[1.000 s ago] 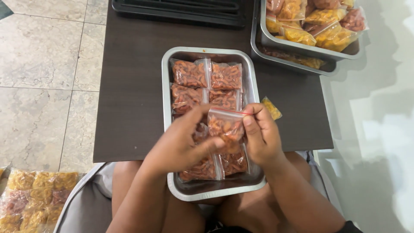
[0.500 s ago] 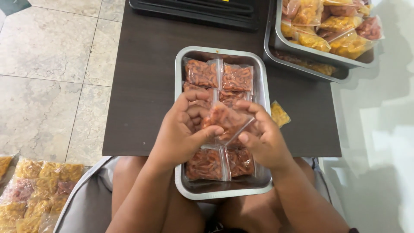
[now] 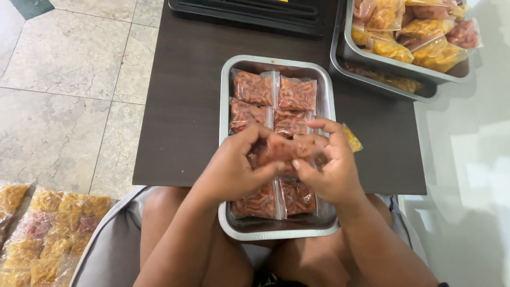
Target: Organizing small plastic bags of snacks into a metal tray for storage or display.
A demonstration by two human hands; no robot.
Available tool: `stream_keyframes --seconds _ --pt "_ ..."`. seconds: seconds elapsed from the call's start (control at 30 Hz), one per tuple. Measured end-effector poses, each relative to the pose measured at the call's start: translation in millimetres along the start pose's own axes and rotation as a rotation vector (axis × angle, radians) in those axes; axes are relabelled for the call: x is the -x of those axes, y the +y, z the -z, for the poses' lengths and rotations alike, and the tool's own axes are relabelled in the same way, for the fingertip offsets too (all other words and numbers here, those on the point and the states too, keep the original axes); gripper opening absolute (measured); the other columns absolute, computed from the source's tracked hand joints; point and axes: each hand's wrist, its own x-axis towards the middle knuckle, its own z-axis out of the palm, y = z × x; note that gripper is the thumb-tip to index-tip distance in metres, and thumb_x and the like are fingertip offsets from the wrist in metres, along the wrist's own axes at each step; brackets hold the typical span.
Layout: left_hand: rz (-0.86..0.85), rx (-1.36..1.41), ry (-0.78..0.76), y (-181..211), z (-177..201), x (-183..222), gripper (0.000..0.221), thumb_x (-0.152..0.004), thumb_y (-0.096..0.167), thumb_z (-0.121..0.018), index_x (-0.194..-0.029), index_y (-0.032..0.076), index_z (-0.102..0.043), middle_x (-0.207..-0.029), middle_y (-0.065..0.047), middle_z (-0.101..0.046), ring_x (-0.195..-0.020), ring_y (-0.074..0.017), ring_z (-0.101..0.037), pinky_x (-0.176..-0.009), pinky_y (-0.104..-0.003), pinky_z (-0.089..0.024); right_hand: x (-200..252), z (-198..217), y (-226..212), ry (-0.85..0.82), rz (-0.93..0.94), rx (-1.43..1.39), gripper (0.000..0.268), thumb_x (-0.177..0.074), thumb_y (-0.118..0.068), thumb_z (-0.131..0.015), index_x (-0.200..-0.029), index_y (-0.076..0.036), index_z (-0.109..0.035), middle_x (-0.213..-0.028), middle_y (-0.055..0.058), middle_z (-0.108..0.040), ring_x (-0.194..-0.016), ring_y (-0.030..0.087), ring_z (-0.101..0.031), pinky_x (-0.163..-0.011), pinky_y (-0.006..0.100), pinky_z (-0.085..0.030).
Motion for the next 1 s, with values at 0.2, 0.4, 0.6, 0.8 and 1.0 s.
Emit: stream_keyframes --seconds 0.2,0.4,0.6,0.8,1.0 --pt "-0.090 0.100 -0.009 0.4 7.2 -3.5 0.022 -0.075 0.011 -0.089 -0.080 0.003 -0.069 -0.085 -0.011 -0.073 -0.075 -0.0154 -0.062 -0.066 -0.029 -0.054 -10.6 -1.7 -13.1 -0.010 0.060 0.133 0.068 -0.080 -0.002 -0.081 -0.135 0.005 -0.042 -0.093 0.015 -0.072 -0.112 0.030 -0.071 -0.105 0.043 -0.053" --pt "-0.006 0.292 -0.050 -27.6 3.4 0.9 0.028 -0.085 0.002 -0.082 -0.103 0.000 -0.060 -0.081 -0.005 -0.063 -0.077 -0.0104 -0.062 -0.067 -0.025 -0.055 -7.8 -13.0 -30.4 0.043 0.022 0.306 0.056 -0.081 -0.014 -0.078 -0.132 -0.002 -0.058 -0.112 0.014 -0.077 -0.120 0.025 -0.069 -0.118 0.046 -0.037" --pt "-0.014 0.305 -0.089 -12.2 5.1 -2.8 0.061 -0.085 -0.016 -0.059 -0.141 0.001 -0.041 -0.106 -0.014 -0.064 -0.091 -0.0162 -0.064 -0.081 -0.031 -0.060 -12.0 -8.9 -28.7 -0.031 -0.015 0.412 0.034 -0.073 -0.022 -0.089 -0.096 -0.005 -0.071 -0.112 0.012 -0.078 -0.118 0.026 -0.070 -0.125 0.049 -0.011" --pt "-0.020 -0.031 -0.146 -4.1 3.4 -9.0 0.034 -0.075 0.009 -0.083 -0.106 -0.001 -0.073 -0.082 -0.019 -0.073 -0.075 -0.0272 -0.072 -0.063 -0.040 -0.059 -17.2 -7.9 -29.0 -0.028 0.026 0.219 0.053 -0.074 0.006 -0.074 -0.122 -0.002 -0.054 -0.095 0.014 -0.073 -0.089 0.017 -0.067 -0.083 0.034 -0.058" --pt "-0.175 -0.045 -0.178 -3.8 7.6 -13.7 0.032 -0.072 0.012 -0.086 -0.101 0.005 -0.074 -0.099 -0.013 -0.073 -0.091 -0.0298 -0.073 -0.080 -0.039 -0.059 -6.5 -7.7 -19.4 -0.060 -0.023 0.251 0.058 -0.068 0.006 -0.074 -0.122 -0.002 -0.054 -0.077 0.008 -0.060 -0.071 0.017 -0.060 -0.065 0.031 -0.054"
